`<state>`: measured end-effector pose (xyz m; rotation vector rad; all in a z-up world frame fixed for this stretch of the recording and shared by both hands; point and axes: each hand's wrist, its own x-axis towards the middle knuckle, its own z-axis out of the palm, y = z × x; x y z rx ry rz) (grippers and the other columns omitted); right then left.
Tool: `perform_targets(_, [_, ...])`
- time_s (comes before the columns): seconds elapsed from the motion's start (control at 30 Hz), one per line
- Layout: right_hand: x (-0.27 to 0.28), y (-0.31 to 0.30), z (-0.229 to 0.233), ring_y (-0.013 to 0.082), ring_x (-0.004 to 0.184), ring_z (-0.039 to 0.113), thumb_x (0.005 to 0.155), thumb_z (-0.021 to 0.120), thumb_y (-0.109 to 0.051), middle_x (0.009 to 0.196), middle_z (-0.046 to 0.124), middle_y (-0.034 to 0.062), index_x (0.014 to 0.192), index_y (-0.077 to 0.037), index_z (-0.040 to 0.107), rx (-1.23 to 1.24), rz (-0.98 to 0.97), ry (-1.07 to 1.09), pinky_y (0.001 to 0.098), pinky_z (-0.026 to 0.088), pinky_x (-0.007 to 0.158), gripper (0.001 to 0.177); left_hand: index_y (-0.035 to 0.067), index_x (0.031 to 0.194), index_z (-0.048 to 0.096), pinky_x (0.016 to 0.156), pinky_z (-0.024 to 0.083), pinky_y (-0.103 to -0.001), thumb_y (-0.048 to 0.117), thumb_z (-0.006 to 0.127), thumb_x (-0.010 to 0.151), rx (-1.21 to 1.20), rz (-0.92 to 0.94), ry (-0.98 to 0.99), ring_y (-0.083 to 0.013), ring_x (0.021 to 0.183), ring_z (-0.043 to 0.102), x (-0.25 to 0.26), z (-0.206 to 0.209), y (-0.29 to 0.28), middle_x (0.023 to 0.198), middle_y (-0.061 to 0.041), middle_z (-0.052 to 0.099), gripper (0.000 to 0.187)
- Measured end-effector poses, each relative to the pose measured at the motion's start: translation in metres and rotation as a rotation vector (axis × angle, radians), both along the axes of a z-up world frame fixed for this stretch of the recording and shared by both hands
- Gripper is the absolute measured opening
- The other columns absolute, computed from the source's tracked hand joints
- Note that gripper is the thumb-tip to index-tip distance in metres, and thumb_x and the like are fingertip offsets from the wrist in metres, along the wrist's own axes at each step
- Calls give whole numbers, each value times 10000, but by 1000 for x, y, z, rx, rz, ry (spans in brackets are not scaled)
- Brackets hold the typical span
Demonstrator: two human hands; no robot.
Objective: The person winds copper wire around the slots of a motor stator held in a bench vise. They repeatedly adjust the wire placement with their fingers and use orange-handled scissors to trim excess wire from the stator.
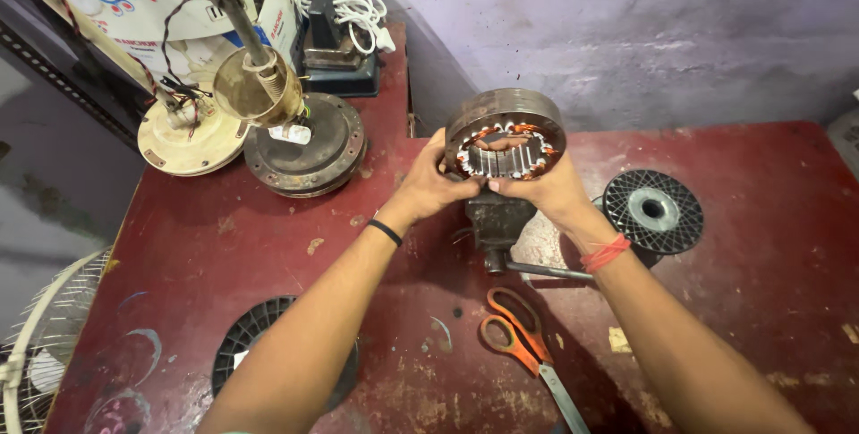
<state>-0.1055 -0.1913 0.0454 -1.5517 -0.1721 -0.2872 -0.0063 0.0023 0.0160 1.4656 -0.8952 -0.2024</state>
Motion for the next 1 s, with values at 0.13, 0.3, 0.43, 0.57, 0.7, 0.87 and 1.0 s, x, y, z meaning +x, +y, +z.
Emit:
perform_targets(0.13, [-3, 0, -2, 141, 1067, 686, 743, 827, 105, 1185, 722, 68, 1208, 10, 668, 40, 4, 11, 309, 584, 943, 501, 136, 1357, 548, 1054, 477, -343, 110, 821, 731, -49, -64, 311, -175, 1201, 568, -7, 2, 0, 1247, -15, 626, 683])
perform_targets(0.3, [-6, 0, 1, 139, 1030, 694, 735, 822, 89, 1163, 731, 60, 1314, 6, 556, 90, 22, 40, 303, 585, 930, 642, 102, 1295, 629, 1098, 426, -348, 78, 846, 755, -14, -85, 265, -157, 1234, 557, -3, -2, 8, 1222, -14, 652, 582])
perform_targets(0.43, [-9, 1, 9, 140, 1046, 684, 731, 830, 89, 1167, 723, 71, 1322, 12, 597, 69, 51, 22, 309, 566, 968, 640, 68, 1254, 659, 1109, 431, -379, 44, 840, 775, -101, -101, 319, -169, 1254, 563, -2, -13, 5, 1190, -47, 658, 513])
perform_targets(0.57, [-16, 4, 14, 147, 1145, 685, 734, 818, 77, 1259, 732, 75, 1238, 25, 698, 68, 76, 15, 309, 526, 1052, 521, 63, 1260, 654, 1177, 386, -356, 42, 815, 794, -124, -62, 269, -181, 1243, 576, 0, -22, -1, 1188, -40, 655, 494])
perform_targets(0.7, [-16, 5, 14, 164, 1121, 681, 726, 829, 77, 1238, 734, 80, 1227, 14, 714, 72, 43, 47, 322, 532, 1039, 518, 69, 1255, 645, 1150, 407, -347, 45, 803, 778, -115, -11, 249, -155, 1258, 565, -1, -24, -4, 1224, -19, 639, 504])
perform_targets(0.87, [-9, 4, 7, 157, 1136, 676, 708, 837, 86, 1238, 725, 65, 1202, -15, 699, 122, 39, 32, 322, 532, 1044, 523, 81, 1307, 600, 1142, 415, -334, 40, 785, 796, -72, 32, 204, -150, 1271, 556, -5, -22, -4, 1272, -3, 621, 545])
perform_targets(1.0, [-5, -1, 0, 160, 1152, 677, 725, 838, 92, 1247, 723, 68, 1127, -20, 697, 110, 55, -25, 333, 539, 1050, 440, 84, 1353, 560, 1064, 469, -342, 26, 784, 789, -126, -51, 337, -155, 1214, 569, -5, -20, -4, 1260, 2, 596, 610])
